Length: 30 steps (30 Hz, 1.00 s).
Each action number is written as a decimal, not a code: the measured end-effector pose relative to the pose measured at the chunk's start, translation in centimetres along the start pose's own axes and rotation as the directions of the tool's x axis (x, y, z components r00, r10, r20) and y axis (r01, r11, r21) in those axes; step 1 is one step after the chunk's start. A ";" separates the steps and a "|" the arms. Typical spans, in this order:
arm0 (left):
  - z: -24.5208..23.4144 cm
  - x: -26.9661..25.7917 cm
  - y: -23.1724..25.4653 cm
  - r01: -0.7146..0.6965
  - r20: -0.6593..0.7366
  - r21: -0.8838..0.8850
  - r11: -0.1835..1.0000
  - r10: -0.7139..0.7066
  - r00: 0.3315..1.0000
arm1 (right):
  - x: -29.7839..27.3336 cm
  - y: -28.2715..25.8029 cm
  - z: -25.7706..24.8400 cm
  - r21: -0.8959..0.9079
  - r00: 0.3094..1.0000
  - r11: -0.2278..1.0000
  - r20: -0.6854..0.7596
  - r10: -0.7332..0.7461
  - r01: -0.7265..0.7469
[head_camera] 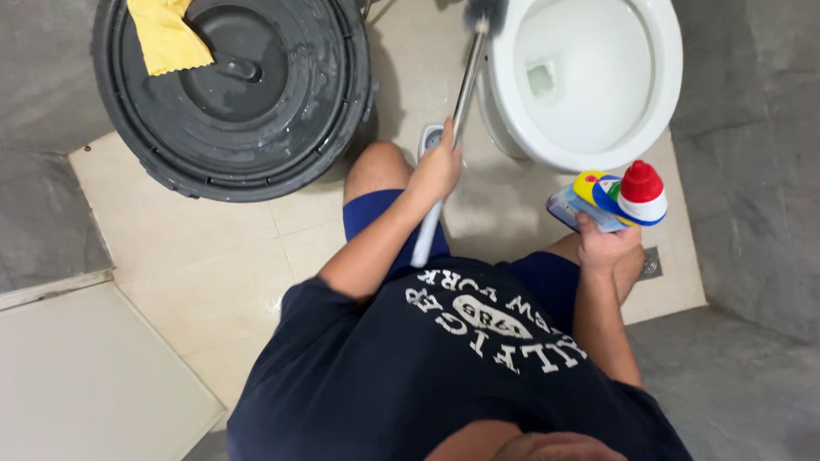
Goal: The person scrubs the inside of a toilet bowl with a toilet brush while holding a bottle of cleaning liquid. They then use a handheld bidet sprayer to rinse the toilet bowl and the brush.
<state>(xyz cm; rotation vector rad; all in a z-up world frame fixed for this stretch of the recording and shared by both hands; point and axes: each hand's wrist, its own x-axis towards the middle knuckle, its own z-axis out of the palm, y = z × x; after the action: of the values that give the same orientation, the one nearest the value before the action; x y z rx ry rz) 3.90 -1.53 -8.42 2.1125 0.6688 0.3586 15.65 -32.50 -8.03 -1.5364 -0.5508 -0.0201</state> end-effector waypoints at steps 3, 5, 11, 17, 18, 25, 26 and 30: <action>-3.3 -7.2 0.1 0.030 0.194 0.027 0.999 -0.035 0.980 | 0.1 -0.5 -0.3 0.058 0.999 0.998 -0.029 0.019 -0.017; -3.7 -8.7 0.7 0.018 0.226 0.063 0.998 -0.032 0.974 | 0.2 -0.9 -0.8 0.118 0.999 0.992 -0.028 0.040 -0.036; 0.2 1.3 0.7 0.019 0.111 0.207 0.978 -0.042 0.993 | 1.5 -0.6 -1.7 0.052 0.998 0.999 -0.056 -0.008 0.011; -2.8 -7.9 0.4 -0.198 0.365 0.479 0.855 0.011 0.931 | 1.5 0.1 -2.6 0.104 0.996 0.993 -0.078 -0.051 0.059; -2.7 -4.9 0.0 -0.282 0.292 0.494 0.822 0.149 0.945 | 2.0 0.4 -2.9 0.089 0.996 0.995 -0.080 -0.041 0.049; -3.8 -6.8 2.5 -0.052 0.372 0.473 0.880 -0.146 0.917 | 0.6 1.5 -4.6 0.102 0.988 0.994 -0.152 -0.024 0.039; -4.0 -11.0 3.8 -0.119 0.383 0.444 0.888 -0.068 0.921 | 0.1 1.5 -4.8 0.133 0.988 0.991 -0.157 -0.009 0.030; -2.1 -11.4 5.7 -0.354 0.480 0.332 0.874 0.166 0.861 | 0.1 1.7 -5.5 -0.034 0.983 0.995 -0.158 -0.094 0.090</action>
<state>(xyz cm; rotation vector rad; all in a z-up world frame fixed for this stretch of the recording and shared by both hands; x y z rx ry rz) -4.54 -9.50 -2.69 2.5821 0.1851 -0.1369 18.13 -37.57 -9.22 -1.5192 -0.4945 -0.2207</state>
